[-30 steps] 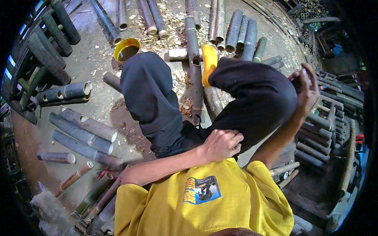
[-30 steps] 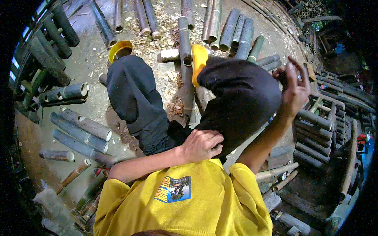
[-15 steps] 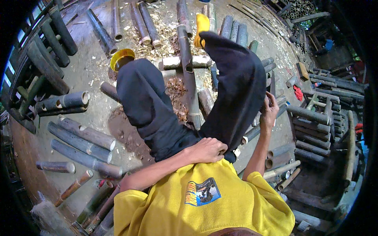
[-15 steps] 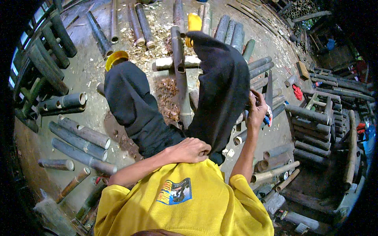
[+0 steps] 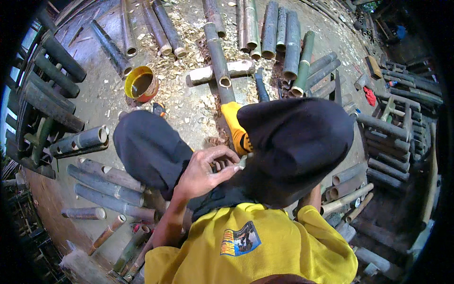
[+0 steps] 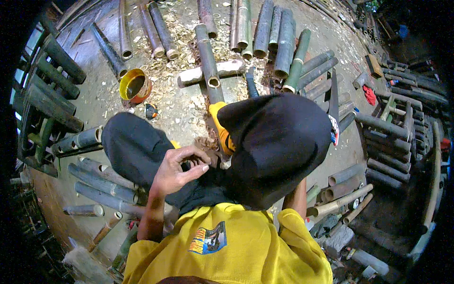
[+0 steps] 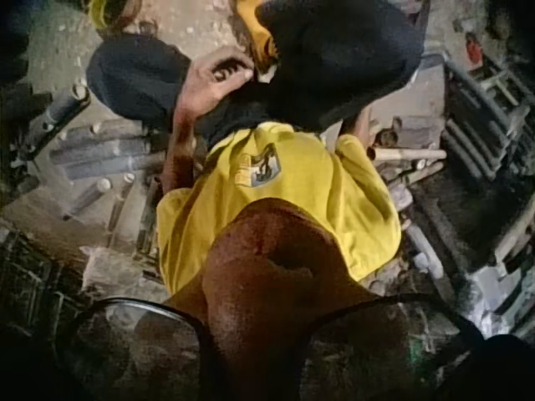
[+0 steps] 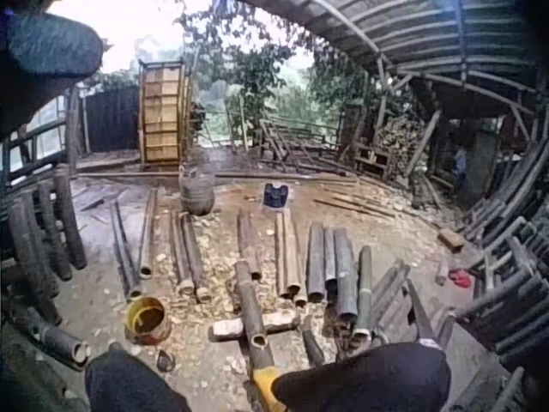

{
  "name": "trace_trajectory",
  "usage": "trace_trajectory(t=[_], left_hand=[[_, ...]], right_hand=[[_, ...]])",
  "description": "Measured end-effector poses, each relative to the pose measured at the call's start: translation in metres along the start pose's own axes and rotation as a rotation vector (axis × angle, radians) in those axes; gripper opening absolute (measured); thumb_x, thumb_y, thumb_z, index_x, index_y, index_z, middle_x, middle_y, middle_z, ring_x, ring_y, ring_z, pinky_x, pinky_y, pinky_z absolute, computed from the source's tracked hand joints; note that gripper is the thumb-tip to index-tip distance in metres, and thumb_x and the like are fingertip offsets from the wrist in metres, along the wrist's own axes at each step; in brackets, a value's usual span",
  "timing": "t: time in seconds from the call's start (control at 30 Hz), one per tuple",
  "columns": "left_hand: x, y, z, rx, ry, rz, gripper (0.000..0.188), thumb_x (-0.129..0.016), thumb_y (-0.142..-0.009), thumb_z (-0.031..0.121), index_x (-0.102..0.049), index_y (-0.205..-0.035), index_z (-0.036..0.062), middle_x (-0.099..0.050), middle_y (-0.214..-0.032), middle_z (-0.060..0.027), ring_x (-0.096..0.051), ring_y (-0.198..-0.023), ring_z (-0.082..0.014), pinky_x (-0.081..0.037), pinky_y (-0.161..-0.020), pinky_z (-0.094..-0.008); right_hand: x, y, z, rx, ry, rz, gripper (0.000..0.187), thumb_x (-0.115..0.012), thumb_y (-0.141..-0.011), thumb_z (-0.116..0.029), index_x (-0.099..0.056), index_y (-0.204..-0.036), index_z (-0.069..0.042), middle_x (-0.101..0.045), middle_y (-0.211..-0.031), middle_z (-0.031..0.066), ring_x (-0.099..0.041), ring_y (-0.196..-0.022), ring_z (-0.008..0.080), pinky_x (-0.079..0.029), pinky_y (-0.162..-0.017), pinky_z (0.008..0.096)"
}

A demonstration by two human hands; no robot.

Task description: The person measures a bamboo pole with a tape measure, cuts a notch into it using a machete, and carves a hole into a pole using a small tool by hand.

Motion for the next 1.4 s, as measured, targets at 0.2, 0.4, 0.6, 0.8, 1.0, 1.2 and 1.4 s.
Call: trace_trajectory(t=[0.2, 0.4, 0.6, 0.8, 1.0, 1.2, 1.4], left_hand=[[0.025, -0.053, -0.019, 0.259, 0.106, 0.019, 0.010, -0.063, -0.079, 0.007, -0.061, -0.086, 0.0002, -0.062, -0.080, -0.0046, -0.056, -0.073, -0.0065, -0.044, -0.064, -0.0208], [0.035, -0.097, -0.069, 0.403, 0.183, 0.035, 0.010, -0.061, -0.080, 0.004, -0.059, -0.089, -0.0009, -0.062, -0.081, -0.0046, -0.057, -0.076, -0.0091, -0.045, -0.071, -0.0230], [0.077, -0.148, -0.104, 0.411, 0.060, 0.121, 0.008, -0.060, -0.079, 0.004, -0.061, -0.087, 0.0017, -0.061, -0.079, -0.0044, -0.057, -0.078, -0.0104, -0.045, -0.072, -0.0249], [0.101, -0.145, -0.137, 0.436, 0.058, 0.335, 0.011, -0.060, -0.081, 0.009, -0.061, -0.089, 0.0017, -0.063, -0.083, -0.0072, -0.058, -0.077, -0.0129, -0.045, -0.071, -0.0266], [0.108, -0.142, -0.143, 0.574, 0.061, 0.272, 0.013, -0.060, -0.081, 0.011, -0.059, -0.091, 0.0018, -0.062, -0.084, -0.0086, -0.060, -0.079, -0.0166, -0.045, -0.070, -0.0288], [0.083, -0.159, -0.151, 0.369, -0.095, 0.278, 0.020, -0.059, -0.079, 0.015, -0.059, -0.093, 0.0015, -0.062, -0.080, -0.0141, -0.062, -0.074, -0.0264, -0.047, -0.065, -0.0359], [0.067, -0.160, -0.178, 0.490, -0.108, 0.161, 0.024, -0.062, -0.079, 0.019, -0.059, -0.095, 0.0021, -0.063, -0.088, -0.0161, -0.062, -0.080, -0.0312, -0.048, -0.073, -0.0388]], right_hand=[[-0.092, -0.055, 0.033, -0.082, 0.083, -0.244, 0.027, -0.060, -0.081, -0.019, -0.059, -0.101, -0.001, -0.061, -0.066, 0.0090, -0.057, -0.054, 0.0111, -0.045, -0.051, 0.0277], [-0.177, -0.130, 0.108, 0.146, 0.736, -0.343, 0.040, -0.064, -0.075, -0.025, -0.054, -0.107, -0.003, -0.057, -0.088, 0.0246, -0.057, -0.082, 0.0373, -0.045, -0.073, 0.0444], [-0.215, -0.142, 0.138, 0.110, 1.007, -0.302, 0.068, -0.070, -0.072, -0.024, -0.036, -0.129, -0.012, -0.049, -0.110, 0.0271, -0.048, -0.099, 0.0422, -0.038, -0.086, 0.0481], [-0.213, -0.146, 0.128, -0.005, 0.619, -0.267, 0.063, -0.069, -0.070, -0.014, -0.041, -0.124, 0.003, -0.057, -0.104, 0.0198, -0.056, -0.094, 0.0310, -0.041, -0.089, 0.0358], [-0.169, -0.151, 0.049, -0.197, 0.291, -0.254, 0.046, -0.064, -0.068, -0.009, -0.047, -0.110, 0.000, -0.054, -0.091, 0.0089, -0.053, -0.078, 0.0165, -0.044, -0.070, 0.0283], [-0.325, -0.141, -0.117, 0.430, 0.141, -0.964, 0.059, -0.062, -0.078, -0.010, -0.038, -0.131, -0.003, -0.050, -0.125, 0.0159, -0.048, -0.116, 0.0261, -0.037, -0.096, 0.0359], [-0.513, -0.086, -0.156, 0.604, 0.409, -1.423, 0.047, -0.068, -0.070, -0.022, -0.046, -0.109, -0.011, -0.057, -0.075, 0.0165, -0.061, -0.074, 0.0333, -0.047, -0.062, 0.0447]])
Point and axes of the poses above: each hand's wrist, its own y-axis away from the middle knuckle, its own x-axis out of the back of the hand, z = x × y, the point moved 4 cm from there along -y, towards the middle knuckle
